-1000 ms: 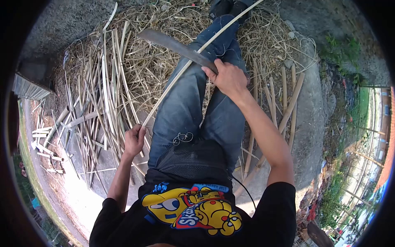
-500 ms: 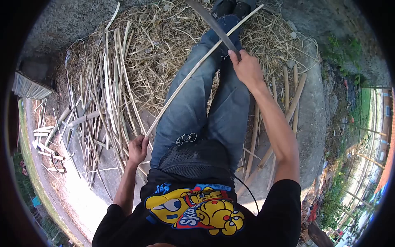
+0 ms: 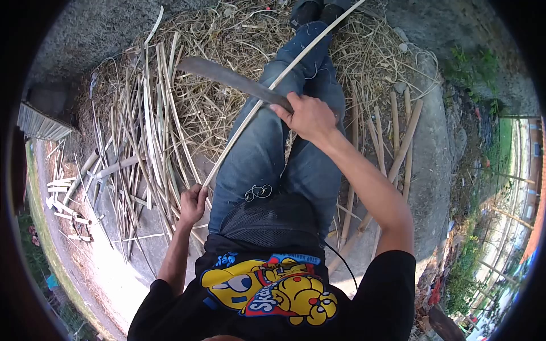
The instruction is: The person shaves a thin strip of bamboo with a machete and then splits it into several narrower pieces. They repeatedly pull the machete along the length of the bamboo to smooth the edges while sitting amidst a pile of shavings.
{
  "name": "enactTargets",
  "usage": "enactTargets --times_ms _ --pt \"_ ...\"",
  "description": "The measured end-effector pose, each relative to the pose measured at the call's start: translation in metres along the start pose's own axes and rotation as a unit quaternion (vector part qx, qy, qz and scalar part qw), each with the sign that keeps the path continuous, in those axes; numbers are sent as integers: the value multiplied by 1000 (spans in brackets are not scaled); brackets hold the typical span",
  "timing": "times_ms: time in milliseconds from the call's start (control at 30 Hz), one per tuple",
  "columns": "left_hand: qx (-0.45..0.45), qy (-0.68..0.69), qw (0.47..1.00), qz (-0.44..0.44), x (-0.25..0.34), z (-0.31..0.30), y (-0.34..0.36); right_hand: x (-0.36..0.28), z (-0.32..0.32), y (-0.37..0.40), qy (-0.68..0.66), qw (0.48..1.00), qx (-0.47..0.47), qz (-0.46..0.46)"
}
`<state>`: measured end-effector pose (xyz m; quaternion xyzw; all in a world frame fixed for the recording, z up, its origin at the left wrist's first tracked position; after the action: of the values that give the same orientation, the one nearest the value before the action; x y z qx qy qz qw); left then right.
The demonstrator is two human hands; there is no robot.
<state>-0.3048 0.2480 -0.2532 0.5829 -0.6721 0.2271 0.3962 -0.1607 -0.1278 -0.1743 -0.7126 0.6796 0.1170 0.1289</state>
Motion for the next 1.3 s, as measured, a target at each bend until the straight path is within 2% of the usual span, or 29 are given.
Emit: enactTargets --times_ms 67,167,233,300,333,400,467,500,533,600,700,733,800,833,867,933,1000,1033,1067,1100,1133,1167,1233,1300 --pt "2 -2 1000 23 -7 2 -2 -11 9 7 35 998 -4 -52" --pt "6 0 999 46 -7 -5 -7 14 16 -14 25 999 27 -26" --pt "-4 15 1000 -1 3 1 -14 3 12 -17 23 1000 15 -13" --pt "-1 21 1000 5 8 6 -17 -9 5 -15 20 1000 2 4" --pt "-5 26 1000 6 9 8 -20 -15 5 -8 18 1000 -21 -13" --pt "-3 33 999 19 1 11 -12 -17 -8 0 55 996 -1 -69" --pt "5 17 999 35 -15 8 -6 25 -16 -26 64 997 39 21" --pt "5 26 999 26 -11 6 -1 50 -25 -39 51 993 45 100" --pt "8 26 999 23 -7 7 1 61 -36 -47 32 990 61 120" --pt "-2 37 999 9 -1 14 -2 57 -39 -37 30 993 57 102" --pt "1 56 998 16 -9 23 -11 14 -33 1 58 995 51 -59" --pt "-1 48 999 20 -8 20 -13 23 -33 0 59 995 54 -52" --pt "4 30 999 24 -12 8 -8 63 -33 -22 87 994 31 58" --pt "1 6 999 42 -14 1 -7 96 -36 -37 46 988 50 137" --pt "-2 -19 998 56 -16 -4 0 126 -39 -49 9 981 96 168" --pt "3 -16 999 49 -23 -7 3 132 -55 -48 -58 974 81 204" --pt "-6 -3 999 33 -28 3 -2 111 -53 -28 -64 985 76 144" --pt "-22 23 999 11 -22 4 -6 87 -55 -14 -5 990 31 139" --pt "-32 22 999 27 -32 6 -8 71 -47 -2 16 995 56 76" --pt "-58 69 996 5 -40 8 -8 59 -39 9 69 996 41 40" --pt "-83 113 990 -18 -45 8 -7 54 -28 15 37 998 41 7" --pt "-85 110 990 -14 -47 3 -3 55 -22 17 30 999 25 11" --pt "-154 248 947 -135 -50 -3 2 64 -9 9 20 1000 17 11" --pt "-184 295 926 -148 -44 -5 -3 79 -5 -6 51 995 69 -44"
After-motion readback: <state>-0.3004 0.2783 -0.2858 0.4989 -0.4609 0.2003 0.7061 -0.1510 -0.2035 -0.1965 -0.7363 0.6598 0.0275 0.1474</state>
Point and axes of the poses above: each hand's wrist, its own y-axis away from the middle knuckle, its own z-axis out of the palm, x = y × z, the point moved 5 cm from there along -y, towards the middle knuckle, and after that the axes turned 6 degrees about z, right-handed, at the moved point
